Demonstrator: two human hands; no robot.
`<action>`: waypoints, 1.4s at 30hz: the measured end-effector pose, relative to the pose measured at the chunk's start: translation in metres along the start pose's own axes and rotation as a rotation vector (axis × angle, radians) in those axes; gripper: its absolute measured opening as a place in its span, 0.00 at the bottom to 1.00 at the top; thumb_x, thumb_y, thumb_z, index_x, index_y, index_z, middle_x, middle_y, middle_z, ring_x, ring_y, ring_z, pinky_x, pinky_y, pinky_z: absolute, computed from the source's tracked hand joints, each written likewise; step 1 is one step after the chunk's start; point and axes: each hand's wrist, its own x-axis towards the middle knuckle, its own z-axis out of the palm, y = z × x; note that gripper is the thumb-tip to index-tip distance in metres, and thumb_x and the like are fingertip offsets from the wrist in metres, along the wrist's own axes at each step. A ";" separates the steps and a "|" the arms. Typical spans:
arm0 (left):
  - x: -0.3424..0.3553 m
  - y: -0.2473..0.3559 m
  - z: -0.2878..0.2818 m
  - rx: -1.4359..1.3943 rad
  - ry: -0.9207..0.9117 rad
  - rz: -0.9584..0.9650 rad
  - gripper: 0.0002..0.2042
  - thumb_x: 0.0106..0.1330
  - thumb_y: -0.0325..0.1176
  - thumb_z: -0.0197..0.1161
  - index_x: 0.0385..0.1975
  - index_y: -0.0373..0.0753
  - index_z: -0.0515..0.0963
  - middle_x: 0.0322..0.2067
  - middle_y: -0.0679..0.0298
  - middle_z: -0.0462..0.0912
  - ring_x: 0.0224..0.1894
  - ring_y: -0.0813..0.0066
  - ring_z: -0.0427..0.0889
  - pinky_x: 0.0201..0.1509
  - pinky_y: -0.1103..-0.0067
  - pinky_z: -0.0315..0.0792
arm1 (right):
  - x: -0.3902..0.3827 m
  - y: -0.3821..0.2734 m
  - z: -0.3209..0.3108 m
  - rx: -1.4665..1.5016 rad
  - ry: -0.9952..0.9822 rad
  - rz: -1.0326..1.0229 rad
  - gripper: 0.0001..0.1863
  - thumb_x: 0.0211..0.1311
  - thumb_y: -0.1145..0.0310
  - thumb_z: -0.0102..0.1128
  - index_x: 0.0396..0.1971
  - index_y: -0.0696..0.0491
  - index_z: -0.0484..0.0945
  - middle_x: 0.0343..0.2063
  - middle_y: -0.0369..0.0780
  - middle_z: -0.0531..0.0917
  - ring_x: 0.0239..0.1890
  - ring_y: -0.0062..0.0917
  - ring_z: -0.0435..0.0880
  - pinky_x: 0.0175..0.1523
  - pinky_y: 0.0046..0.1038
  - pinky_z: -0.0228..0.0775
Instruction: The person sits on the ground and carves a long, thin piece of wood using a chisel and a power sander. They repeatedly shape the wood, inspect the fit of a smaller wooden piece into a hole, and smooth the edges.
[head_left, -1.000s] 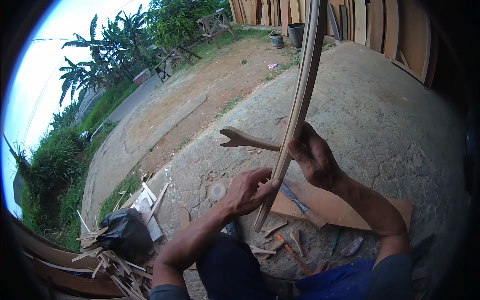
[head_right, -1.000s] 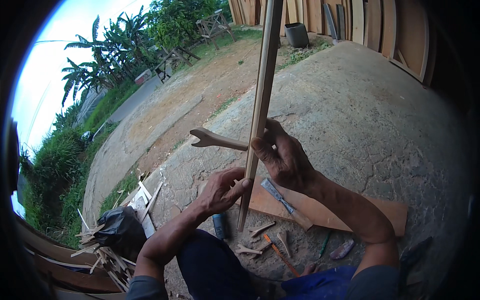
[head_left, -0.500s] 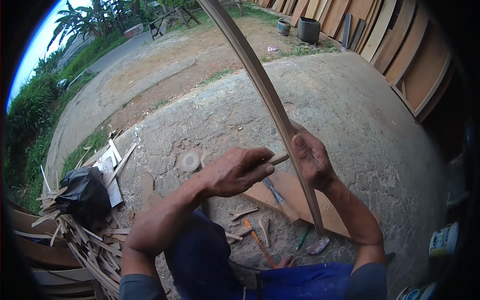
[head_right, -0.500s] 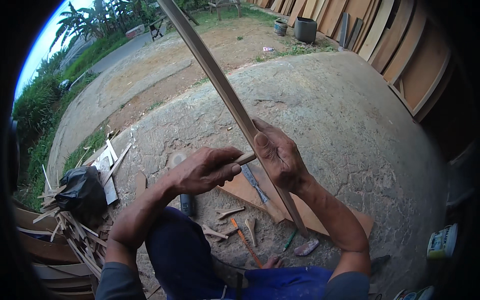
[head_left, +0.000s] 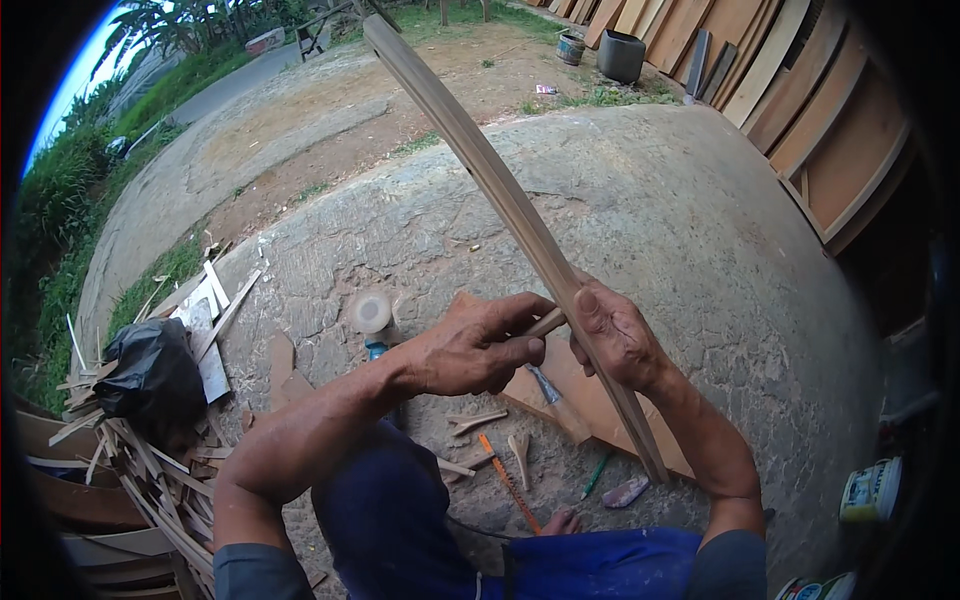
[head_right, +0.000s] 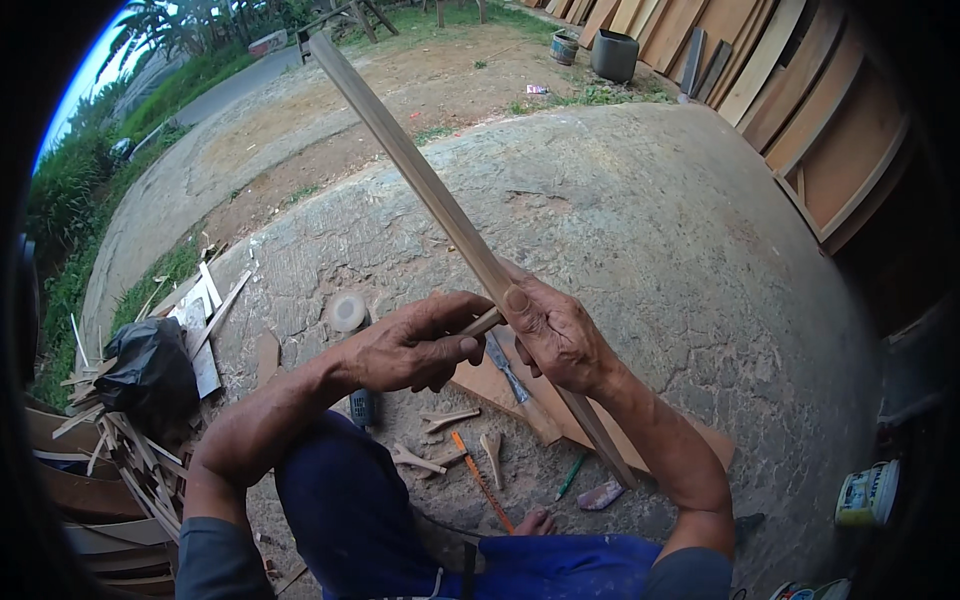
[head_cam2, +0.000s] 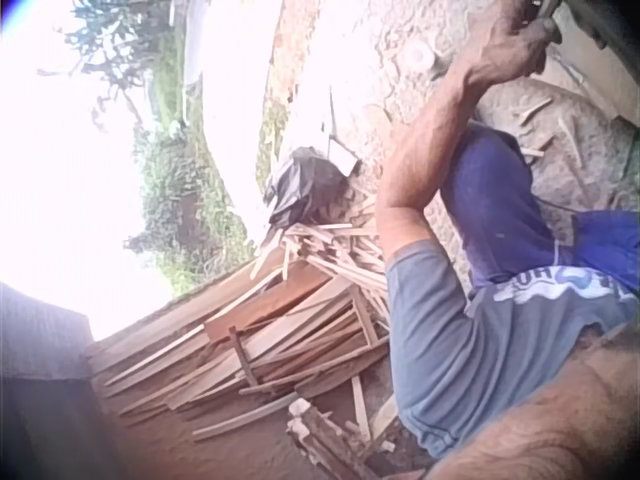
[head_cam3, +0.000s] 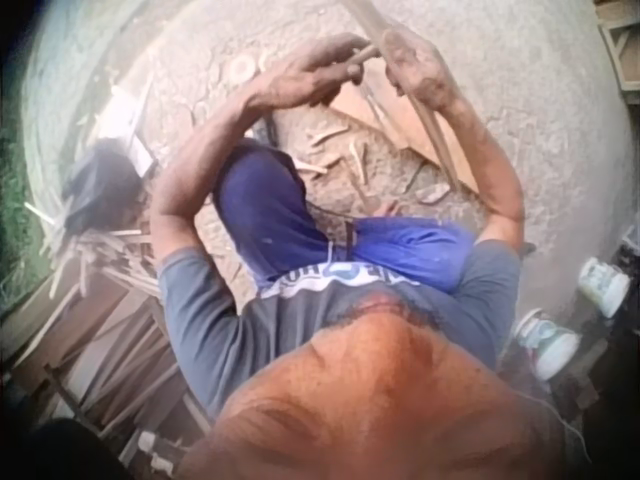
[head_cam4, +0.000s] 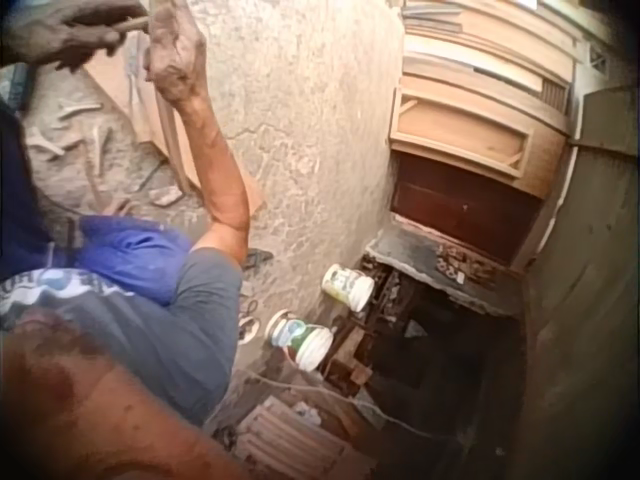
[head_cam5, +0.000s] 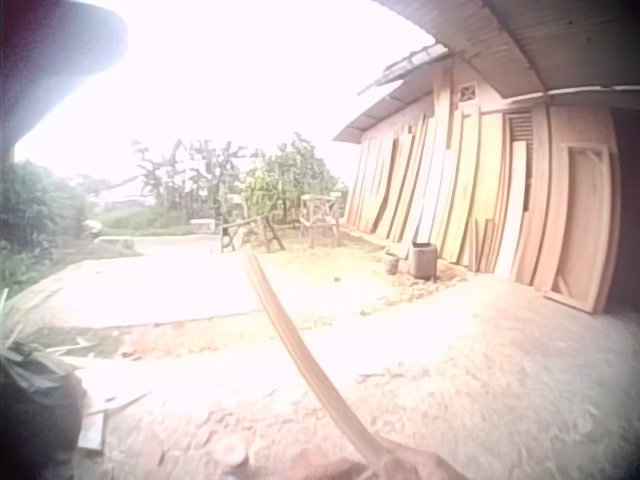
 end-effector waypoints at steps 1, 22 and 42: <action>0.001 0.005 -0.002 0.011 -0.022 -0.056 0.22 0.80 0.44 0.55 0.65 0.34 0.68 0.29 0.66 0.79 0.26 0.78 0.78 0.30 0.75 0.73 | 0.000 0.003 -0.001 -0.028 0.013 -0.023 0.40 0.79 0.40 0.42 0.75 0.57 0.60 0.22 0.33 0.74 0.21 0.14 0.72 0.29 0.23 0.70; -0.007 0.026 0.002 0.147 0.002 -0.046 0.23 0.79 0.45 0.59 0.66 0.39 0.74 0.30 0.71 0.77 0.26 0.85 0.72 0.30 0.81 0.70 | 0.019 0.044 -0.066 -0.094 0.397 0.015 0.37 0.78 0.39 0.42 0.68 0.59 0.69 0.23 0.37 0.75 0.19 0.20 0.76 0.25 0.27 0.74; 0.005 -0.014 -0.014 0.535 0.159 0.153 0.19 0.76 0.45 0.62 0.52 0.34 0.81 0.35 0.55 0.85 0.36 0.70 0.83 0.42 0.71 0.75 | -0.012 0.281 -0.051 -1.120 0.276 0.472 0.37 0.71 0.47 0.56 0.70 0.55 0.63 0.52 0.53 0.78 0.55 0.51 0.79 0.56 0.53 0.73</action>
